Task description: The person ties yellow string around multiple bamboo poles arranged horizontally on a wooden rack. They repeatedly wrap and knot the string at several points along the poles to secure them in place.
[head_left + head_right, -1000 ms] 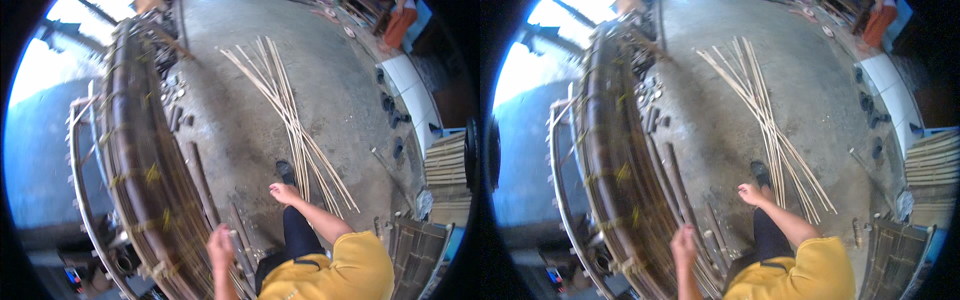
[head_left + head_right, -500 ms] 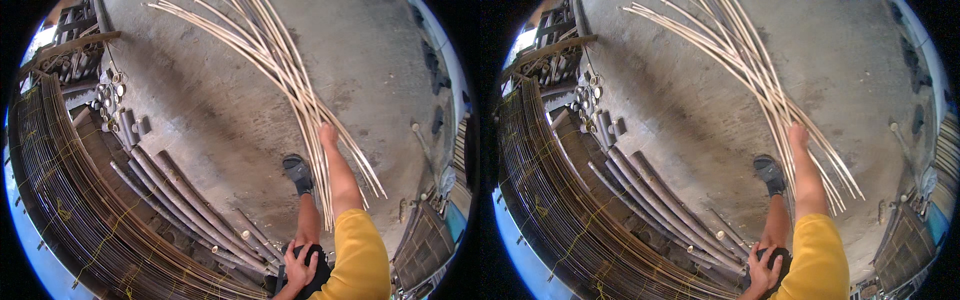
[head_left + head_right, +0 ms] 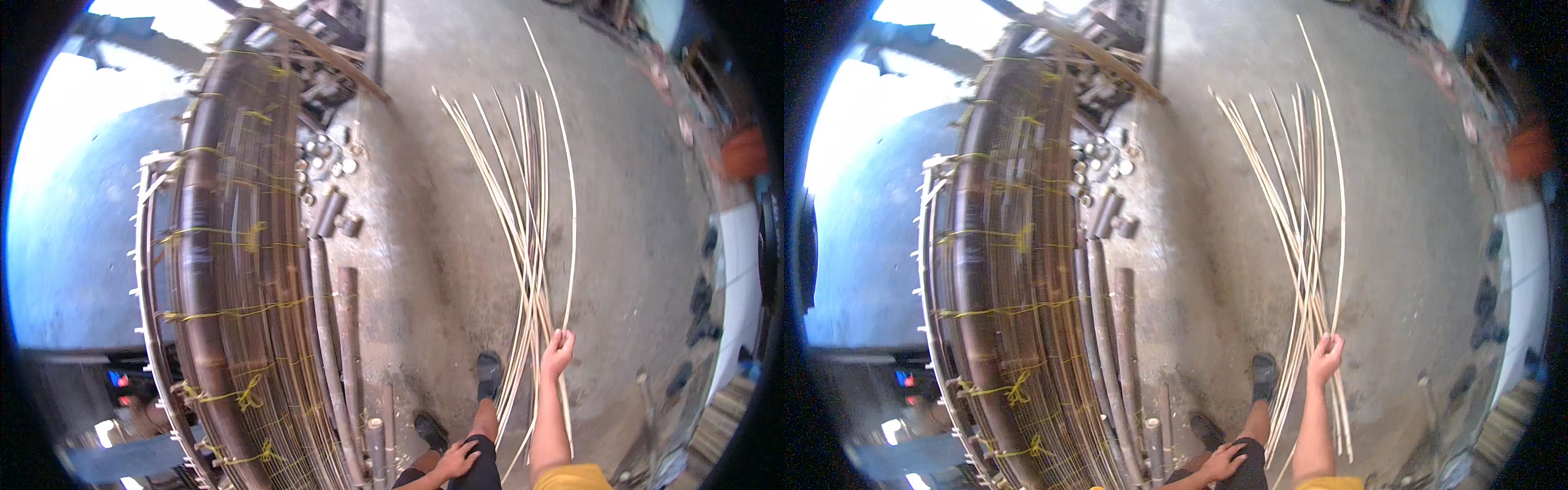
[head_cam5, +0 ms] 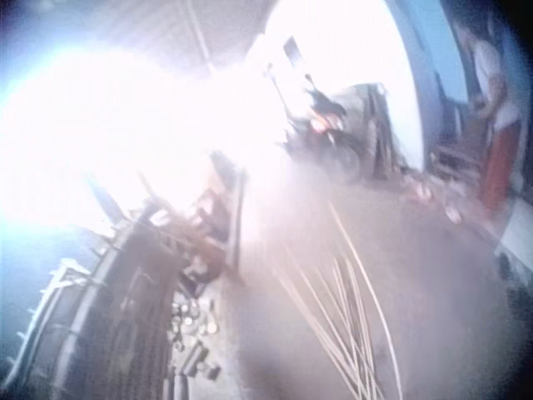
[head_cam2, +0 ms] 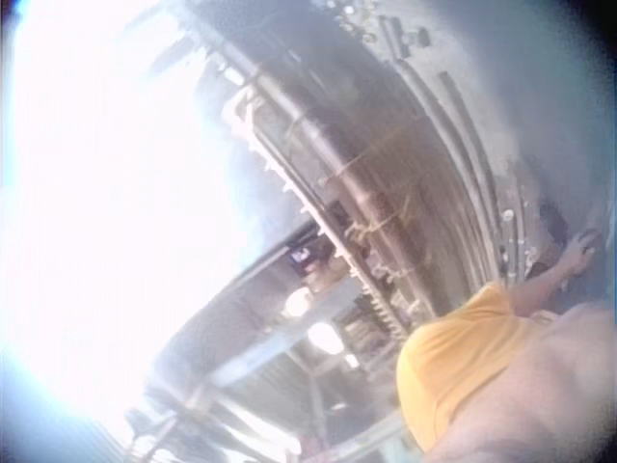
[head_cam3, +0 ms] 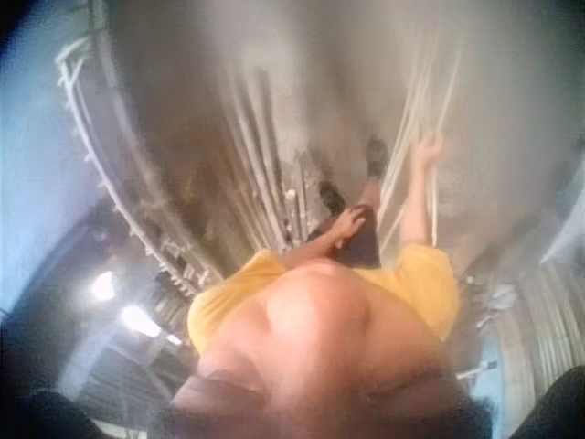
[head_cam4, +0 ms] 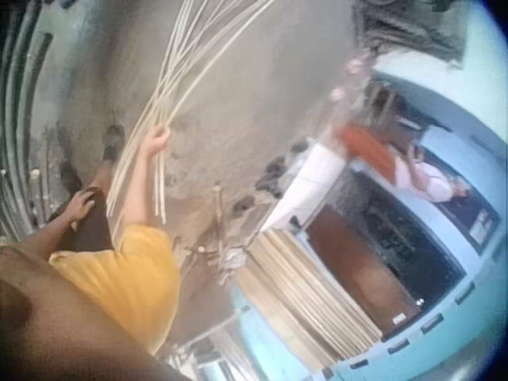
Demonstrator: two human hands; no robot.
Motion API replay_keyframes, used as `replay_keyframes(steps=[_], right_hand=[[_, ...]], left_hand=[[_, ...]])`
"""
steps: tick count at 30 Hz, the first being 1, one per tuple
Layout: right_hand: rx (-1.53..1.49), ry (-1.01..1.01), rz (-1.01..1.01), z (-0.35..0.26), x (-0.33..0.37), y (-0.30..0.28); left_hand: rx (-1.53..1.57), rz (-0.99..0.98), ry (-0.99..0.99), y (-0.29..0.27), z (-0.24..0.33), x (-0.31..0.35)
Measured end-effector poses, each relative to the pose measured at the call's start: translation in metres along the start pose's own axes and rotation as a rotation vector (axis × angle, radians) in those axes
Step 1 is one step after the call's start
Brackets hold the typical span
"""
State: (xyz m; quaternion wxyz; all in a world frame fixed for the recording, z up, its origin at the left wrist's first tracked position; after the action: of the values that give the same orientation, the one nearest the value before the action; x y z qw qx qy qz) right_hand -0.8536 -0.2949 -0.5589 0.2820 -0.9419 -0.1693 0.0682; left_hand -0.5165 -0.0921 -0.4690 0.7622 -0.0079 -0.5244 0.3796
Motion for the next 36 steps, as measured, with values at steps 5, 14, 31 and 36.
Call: replay_keyframes(steps=[5,14,31,36], right_hand=[[-0.207,-0.195,-0.077,-0.259,-0.019,-0.035],[-1.122,-0.085,-0.942,-0.689,0.203,0.007],[-0.037,0.006,-2.257,-0.637,0.543,0.025],[0.124,-0.091,-2.225,-0.638,0.437,0.099]], left_hand=[[0.138,0.263,0.036,-0.104,0.02,0.04],[0.227,1.188,0.403,-0.422,0.149,0.155],[0.526,1.263,-0.668,-0.52,-0.074,0.461],[0.081,1.098,-0.876,-0.516,-0.134,0.417]])
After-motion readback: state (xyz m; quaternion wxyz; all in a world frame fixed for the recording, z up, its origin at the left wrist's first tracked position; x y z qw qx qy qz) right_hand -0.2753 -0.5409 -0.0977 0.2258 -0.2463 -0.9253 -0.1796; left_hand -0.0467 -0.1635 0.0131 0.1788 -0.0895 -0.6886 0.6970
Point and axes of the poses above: each hand's wrist, its own x-axis away from the middle knuckle, its own y-axis out of the palm, z = x × y, the point moved 6 cm from there along -x, towards the middle knuckle, and after that the axes turned 11 degrees about z, right-handed, at the moved point
